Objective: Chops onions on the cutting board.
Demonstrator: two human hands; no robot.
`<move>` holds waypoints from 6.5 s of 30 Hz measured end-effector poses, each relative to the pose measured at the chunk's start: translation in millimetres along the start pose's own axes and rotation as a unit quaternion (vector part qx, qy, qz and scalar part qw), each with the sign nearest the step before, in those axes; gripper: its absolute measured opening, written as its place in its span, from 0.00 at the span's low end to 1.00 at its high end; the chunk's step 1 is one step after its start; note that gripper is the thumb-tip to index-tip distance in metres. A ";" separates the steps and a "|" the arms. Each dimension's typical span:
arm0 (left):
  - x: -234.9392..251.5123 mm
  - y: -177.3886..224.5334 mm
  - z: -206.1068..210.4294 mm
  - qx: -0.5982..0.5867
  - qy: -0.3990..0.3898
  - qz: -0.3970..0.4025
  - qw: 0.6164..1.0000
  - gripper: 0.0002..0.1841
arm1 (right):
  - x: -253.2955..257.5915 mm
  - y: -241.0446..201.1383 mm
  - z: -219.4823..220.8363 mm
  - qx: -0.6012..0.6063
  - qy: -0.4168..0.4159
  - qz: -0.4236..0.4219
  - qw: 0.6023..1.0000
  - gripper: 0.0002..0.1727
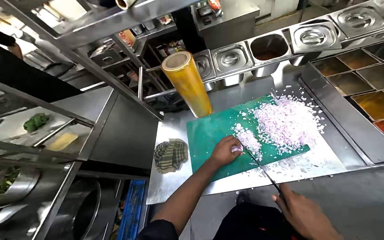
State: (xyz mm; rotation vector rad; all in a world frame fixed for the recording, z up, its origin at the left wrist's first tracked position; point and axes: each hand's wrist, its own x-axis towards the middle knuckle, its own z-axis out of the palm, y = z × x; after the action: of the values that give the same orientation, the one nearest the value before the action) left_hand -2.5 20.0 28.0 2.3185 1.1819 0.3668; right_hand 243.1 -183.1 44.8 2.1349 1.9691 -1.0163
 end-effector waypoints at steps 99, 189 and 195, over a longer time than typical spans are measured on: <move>-16.3 -6.5 3.3 0.037 0.059 0.047 0.996 0.05 | -3.8 -39.5 -2.7 -0.027 -0.097 0.012 0.995 0.26; -40.1 9.2 -11.3 0.037 0.016 -0.106 0.994 0.04 | -10.1 -28.4 -10.1 -0.062 -0.067 -0.041 0.995 0.25; -38.7 3.0 -8.4 0.054 0.035 -0.070 0.995 0.04 | 8.5 -34.1 -9.2 -0.039 -0.113 -0.023 0.993 0.26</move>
State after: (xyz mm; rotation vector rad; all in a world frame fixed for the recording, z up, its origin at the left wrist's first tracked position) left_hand -26.9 -10.2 36.2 2.3137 1.4220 0.3424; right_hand 215.7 -165.3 60.6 1.8508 1.9251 -1.1142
